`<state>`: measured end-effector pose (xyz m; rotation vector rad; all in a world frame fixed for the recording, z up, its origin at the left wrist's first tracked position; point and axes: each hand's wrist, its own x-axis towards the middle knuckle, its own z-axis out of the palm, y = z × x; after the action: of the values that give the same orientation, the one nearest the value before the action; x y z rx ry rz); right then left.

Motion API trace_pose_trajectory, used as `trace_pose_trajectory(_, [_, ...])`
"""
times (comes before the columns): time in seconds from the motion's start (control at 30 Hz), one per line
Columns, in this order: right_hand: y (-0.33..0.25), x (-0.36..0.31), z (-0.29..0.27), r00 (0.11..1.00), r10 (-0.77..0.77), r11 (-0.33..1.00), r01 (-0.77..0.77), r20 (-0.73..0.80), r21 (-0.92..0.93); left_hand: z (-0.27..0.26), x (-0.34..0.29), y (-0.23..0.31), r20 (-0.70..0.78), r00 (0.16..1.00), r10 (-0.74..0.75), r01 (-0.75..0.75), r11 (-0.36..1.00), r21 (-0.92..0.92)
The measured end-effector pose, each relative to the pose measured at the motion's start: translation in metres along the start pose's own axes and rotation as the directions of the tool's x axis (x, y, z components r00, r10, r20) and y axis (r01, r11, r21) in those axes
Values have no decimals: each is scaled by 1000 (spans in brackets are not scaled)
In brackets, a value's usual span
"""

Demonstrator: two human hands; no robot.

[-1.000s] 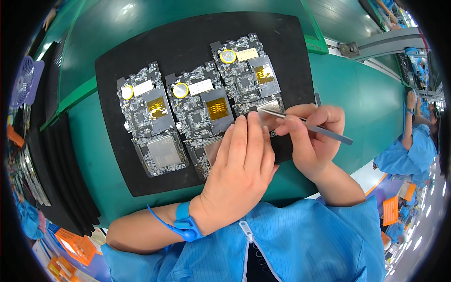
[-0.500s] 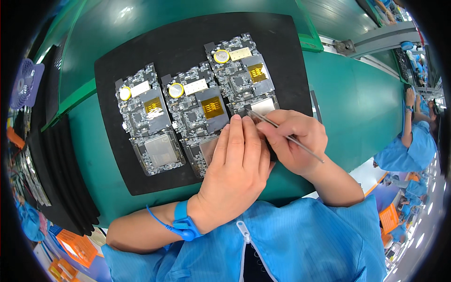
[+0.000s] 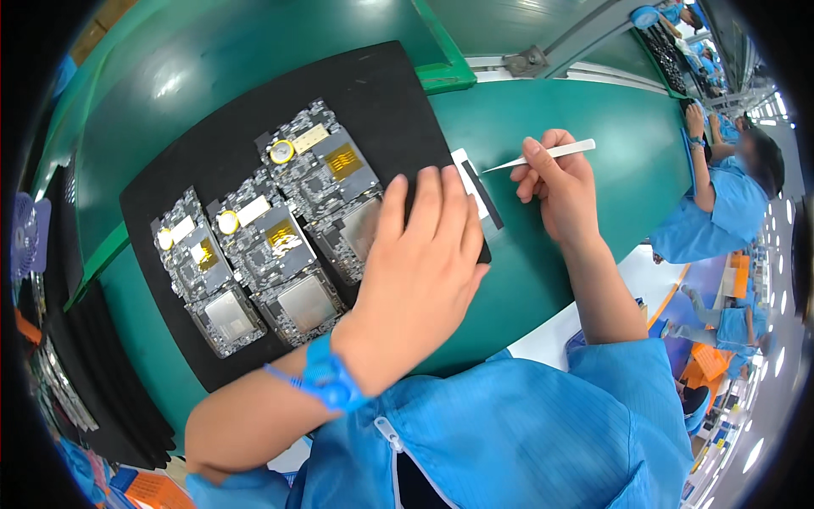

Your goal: The person uses tweezers to place small rectangular components onto circuit boards arranged on a black mat. They work on multiple boards sequentially, picking up components and positioning them precisely on the circuitry. The person then moves the completed boards to a stack on the left side of the table.

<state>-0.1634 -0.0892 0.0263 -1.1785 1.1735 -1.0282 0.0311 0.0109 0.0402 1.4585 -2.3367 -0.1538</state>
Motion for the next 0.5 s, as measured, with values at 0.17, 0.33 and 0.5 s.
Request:
trace_pose_trajectory(0.17, [7, 5, 3, 998, -36, 999, 35, 51, 4, 31, 20, -6, -60, 998, 15, -17, 999, -45])
trace_pose_trajectory(0.33, [5, 11, 6, 997, -35, 992, 43, 72, -119, 28, 23, -10, -29, 999, 29, -31, 998, -58])
trace_pose_trajectory(0.5, [3, 11, 7, 997, -36, 989, 46, 71, -143, 27, 24, -11, -24, 999, 36, -38, 997, -64])
